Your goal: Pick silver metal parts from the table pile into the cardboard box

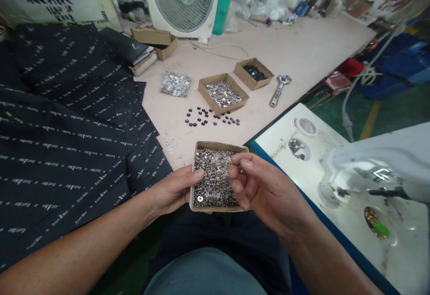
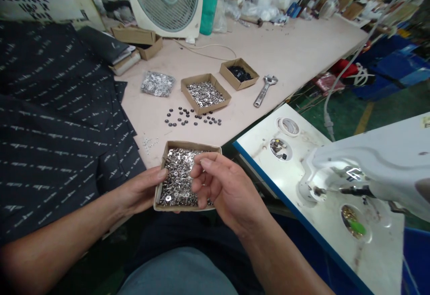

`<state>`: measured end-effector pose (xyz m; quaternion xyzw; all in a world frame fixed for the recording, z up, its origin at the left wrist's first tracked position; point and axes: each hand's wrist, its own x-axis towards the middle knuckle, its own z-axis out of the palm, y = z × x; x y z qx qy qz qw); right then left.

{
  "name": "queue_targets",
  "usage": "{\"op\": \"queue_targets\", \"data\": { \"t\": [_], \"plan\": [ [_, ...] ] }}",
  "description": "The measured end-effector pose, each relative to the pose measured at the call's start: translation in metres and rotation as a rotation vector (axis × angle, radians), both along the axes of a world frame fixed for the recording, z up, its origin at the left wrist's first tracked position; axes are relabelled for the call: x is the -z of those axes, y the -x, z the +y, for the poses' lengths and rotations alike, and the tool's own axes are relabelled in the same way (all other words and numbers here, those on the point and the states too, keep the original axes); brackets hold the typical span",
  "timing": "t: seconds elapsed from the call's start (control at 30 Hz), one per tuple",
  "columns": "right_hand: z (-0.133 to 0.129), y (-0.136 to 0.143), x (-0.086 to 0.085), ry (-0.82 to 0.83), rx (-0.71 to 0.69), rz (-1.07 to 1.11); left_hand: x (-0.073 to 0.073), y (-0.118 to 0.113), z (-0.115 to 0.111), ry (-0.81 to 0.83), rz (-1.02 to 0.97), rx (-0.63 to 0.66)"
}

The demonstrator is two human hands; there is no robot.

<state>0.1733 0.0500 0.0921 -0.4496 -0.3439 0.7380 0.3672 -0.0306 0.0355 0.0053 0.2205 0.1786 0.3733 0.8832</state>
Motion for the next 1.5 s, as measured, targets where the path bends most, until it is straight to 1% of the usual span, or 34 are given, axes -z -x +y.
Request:
{"op": "queue_targets", "data": {
  "t": [0.1,0.17,0.2,0.27,0.3,0.37,0.4,0.43,0.5,0.6,0.7,0.87,0.97,1.03,1.1,1.2,1.23,1.27,1.3,1.33,1.37,1.4,1.5],
  "plan": [
    [0.002,0.001,0.003,0.05,-0.008,0.085,-0.002,0.001,0.0,-0.012,0.008,-0.002],
    [0.002,0.001,0.003,0.016,-0.035,0.05,-0.002,0.001,0.0,-0.007,0.022,-0.002],
    [0.001,0.001,0.002,-0.031,-0.058,-0.015,-0.002,0.001,0.0,-0.001,0.031,-0.002],
    [0.0,0.001,0.0,-0.189,-0.161,-0.246,-0.001,0.001,0.0,0.011,0.045,-0.005],
    [0.0,0.001,-0.001,-0.304,-0.239,-0.4,-0.001,0.001,0.0,0.014,0.048,-0.01],
    [-0.001,0.003,-0.002,-0.572,-0.432,-0.702,0.0,0.0,0.0,0.024,0.05,-0.017],
    [-0.001,0.004,-0.001,-0.695,-0.527,-0.814,0.0,0.0,0.0,0.029,0.048,-0.016],
    [0.0,0.005,0.0,-0.794,-0.603,-0.894,-0.001,-0.001,0.0,0.034,0.046,-0.014],
    [0.001,0.007,0.002,-0.892,-0.694,-0.996,-0.001,-0.001,-0.001,0.036,0.042,-0.005],
    [0.002,0.012,0.004,-0.902,-0.733,-1.116,0.0,-0.001,0.0,0.017,0.033,0.002],
    [0.003,0.015,0.005,-0.897,-0.75,-1.163,0.001,-0.001,0.0,0.01,0.036,0.003],
    [0.003,0.017,0.007,-0.878,-0.714,-1.12,0.002,-0.001,0.0,0.011,0.04,-0.009],
    [0.002,0.015,0.005,-0.797,-0.645,-1.064,0.003,-0.001,-0.001,0.005,0.033,-0.007],
    [0.001,0.01,0.001,-0.68,-0.562,-0.98,0.004,-0.002,-0.001,0.0,0.035,0.0],
    [0.001,0.003,-0.003,-0.51,-0.461,-0.816,0.005,-0.002,-0.001,0.004,0.045,-0.002],
    [0.004,-0.006,-0.006,-0.235,-0.267,-0.423,0.005,-0.001,-0.001,0.025,0.06,-0.012],
    [0.005,-0.008,-0.007,-0.166,-0.22,-0.302,0.005,-0.001,0.0,0.028,0.062,-0.012],
    [0.005,-0.009,-0.007,-0.122,-0.198,-0.215,0.006,-0.001,0.0,0.028,0.064,-0.008],
    [0.005,-0.009,-0.006,-0.103,-0.208,-0.182,0.006,0.0,0.0,0.025,0.067,-0.007],
    [0.005,-0.008,-0.006,-0.111,-0.253,-0.21,0.006,0.0,0.0,0.021,0.073,-0.01],
    [0.004,-0.006,-0.005,-0.147,-0.318,-0.29,0.006,0.0,-0.001,0.018,0.08,-0.015],
    [0.003,-0.003,-0.004,-0.217,-0.387,-0.408,0.006,0.0,-0.001,0.015,0.087,-0.02],
    [0.001,0.007,-0.001,-0.554,-0.57,-0.772,0.004,0.0,-0.001,0.006,0.072,-0.018]
  ]
}}
